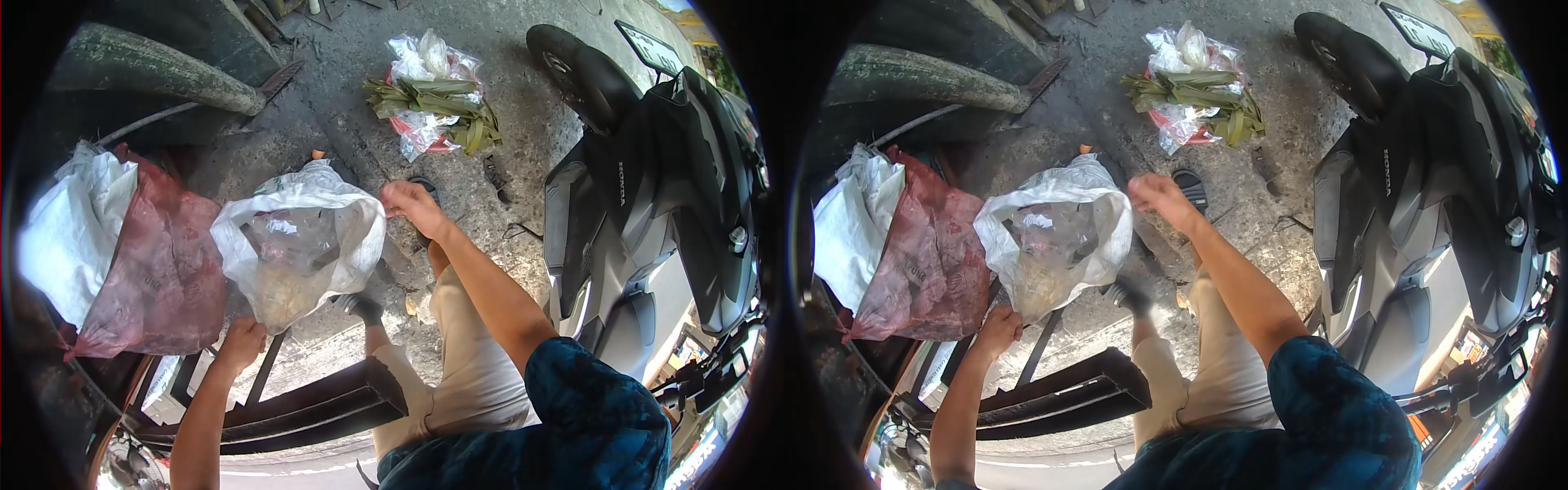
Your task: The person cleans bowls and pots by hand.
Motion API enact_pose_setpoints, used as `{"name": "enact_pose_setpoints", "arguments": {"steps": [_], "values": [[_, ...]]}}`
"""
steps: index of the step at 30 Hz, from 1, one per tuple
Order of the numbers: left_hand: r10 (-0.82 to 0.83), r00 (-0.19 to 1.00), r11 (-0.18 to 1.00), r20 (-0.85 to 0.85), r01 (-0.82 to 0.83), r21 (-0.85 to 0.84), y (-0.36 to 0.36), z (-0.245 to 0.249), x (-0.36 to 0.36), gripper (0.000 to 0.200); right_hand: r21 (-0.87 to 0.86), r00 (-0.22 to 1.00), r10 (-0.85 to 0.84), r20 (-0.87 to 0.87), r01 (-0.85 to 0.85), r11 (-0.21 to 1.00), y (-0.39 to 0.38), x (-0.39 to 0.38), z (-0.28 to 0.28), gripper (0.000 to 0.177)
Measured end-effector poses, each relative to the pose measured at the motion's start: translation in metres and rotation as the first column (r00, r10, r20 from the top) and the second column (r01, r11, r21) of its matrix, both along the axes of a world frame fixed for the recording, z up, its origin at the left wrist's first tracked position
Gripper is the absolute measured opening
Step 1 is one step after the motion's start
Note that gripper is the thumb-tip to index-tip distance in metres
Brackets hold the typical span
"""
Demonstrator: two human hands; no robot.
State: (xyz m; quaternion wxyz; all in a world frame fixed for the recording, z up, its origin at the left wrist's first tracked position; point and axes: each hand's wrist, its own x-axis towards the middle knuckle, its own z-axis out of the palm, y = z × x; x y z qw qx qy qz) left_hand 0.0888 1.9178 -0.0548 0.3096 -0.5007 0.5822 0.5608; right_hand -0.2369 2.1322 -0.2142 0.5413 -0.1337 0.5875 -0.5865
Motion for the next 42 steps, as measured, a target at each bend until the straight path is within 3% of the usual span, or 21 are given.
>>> {"name": "enact_pose_setpoints", "arguments": {"steps": [2,3,5,6,8,10,12,14,16,17,19,21,23,25,26,28,31,32,34,37,42], "values": [[0.024,0.999,1.000,0.025,-0.024,-0.011,0.002,-0.002,0.001,0.021,0.155,0.904,-0.341,0.258,0.309,0.938,0.002,-0.011,-0.016,0.024],[0.053,0.998,0.998,0.043,-0.052,-0.022,0.004,-0.004,0.003,0.020,0.156,0.903,-0.341,0.261,0.309,0.938,0.005,-0.018,-0.032,0.024],[0.060,0.997,0.998,0.048,-0.059,-0.021,0.004,-0.012,0.017,0.018,0.256,0.770,-0.576,0.275,0.519,0.816,0.015,-0.033,-0.077,0.022],[0.095,0.993,0.995,0.064,-0.094,-0.020,0.006,-0.007,0.014,0.018,0.260,0.768,-0.575,0.280,0.516,0.816,0.018,-0.041,-0.095,0.022],[0.136,0.987,0.991,0.090,-0.134,-0.029,0.005,-0.001,0.010,0.018,0.402,0.552,-0.784,0.284,0.673,0.620,0.023,-0.057,-0.128,0.018],[0.148,0.978,0.988,0.146,-0.142,-0.054,0.002,0.004,0.012,0.028,0.403,0.447,-0.824,0.348,0.723,0.562,0.035,-0.072,-0.164,0.015],[0.115,0.981,0.989,0.158,-0.099,-0.107,-0.001,0.008,0.014,0.028,0.270,0.438,-0.753,0.491,0.745,0.610,0.039,-0.087,-0.177,0.016],[0.051,0.989,0.993,0.137,-0.035,-0.117,-0.006,0.009,0.024,0.026,0.149,0.393,-0.720,0.572,0.814,0.562,0.031,-0.101,-0.185,0.013],[-0.017,0.986,0.982,0.165,0.048,-0.185,-0.008,0.010,0.029,0.027,0.266,0.242,-0.783,0.573,0.849,0.457,0.031,-0.116,-0.211,0.015],[-0.105,0.979,0.960,0.176,0.146,-0.238,-0.008,0.009,0.029,0.028,0.273,0.245,-0.777,0.580,0.840,0.469,0.032,-0.118,-0.214,0.015],[-0.088,0.973,0.958,0.215,0.142,-0.249,-0.006,0.011,0.023,0.027,0.288,0.258,-0.779,0.571,0.826,0.484,0.029,-0.122,-0.215,0.019],[-0.286,0.923,0.808,0.256,0.377,-0.454,-0.001,0.018,0.005,0.019,0.265,0.308,-0.781,0.543,0.820,0.508,0.024,-0.126,-0.219,0.021],[-0.219,0.903,0.850,0.370,0.363,-0.382,0.003,0.023,-0.017,0.025,0.280,0.330,-0.811,0.484,0.819,0.500,0.028,-0.133,-0.230,0.023],[-0.226,0.941,0.719,0.251,0.335,-0.609,0.011,0.021,-0.023,0.038,0.294,0.359,-0.817,0.451,0.805,0.516,0.034,-0.140,-0.234,0.022],[-0.217,0.943,0.723,0.254,0.329,-0.607,0.014,0.022,-0.031,0.038,0.274,0.357,-0.810,0.465,0.812,0.515,0.040,-0.147,-0.234,0.020],[-0.426,0.868,0.555,0.255,0.474,-0.684,0.016,0.029,-0.049,0.047,0.284,0.384,-0.822,0.421,0.805,0.521,0.043,-0.149,-0.211,0.016],[-0.465,0.840,0.581,0.278,0.527,-0.621,0.014,0.021,-0.042,0.047,0.338,0.451,-0.814,0.366,0.750,0.568,0.057,-0.149,-0.167,0.015],[-0.458,0.846,0.584,0.274,0.518,-0.625,0.013,0.018,-0.040,0.047,0.278,0.523,-0.753,0.400,0.713,0.643,0.070,-0.151,-0.159,0.014],[-0.495,0.816,0.630,0.298,0.573,-0.523,0.011,0.012,-0.035,0.043,0.285,0.554,-0.758,0.345,0.707,0.647,0.072,-0.147,-0.101,0.012],[-0.428,0.874,0.688,0.231,0.480,-0.544,0.010,-0.002,-0.022,0.041,0.267,0.650,-0.718,0.250,0.666,0.696,0.108,-0.158,-0.043,0.012],[-0.393,0.916,0.721,0.078,0.359,-0.593,0.005,-0.010,-0.006,0.047,0.170,0.777,-0.619,-0.114,0.629,0.759,0.116,-0.149,0.115,0.012]]}}
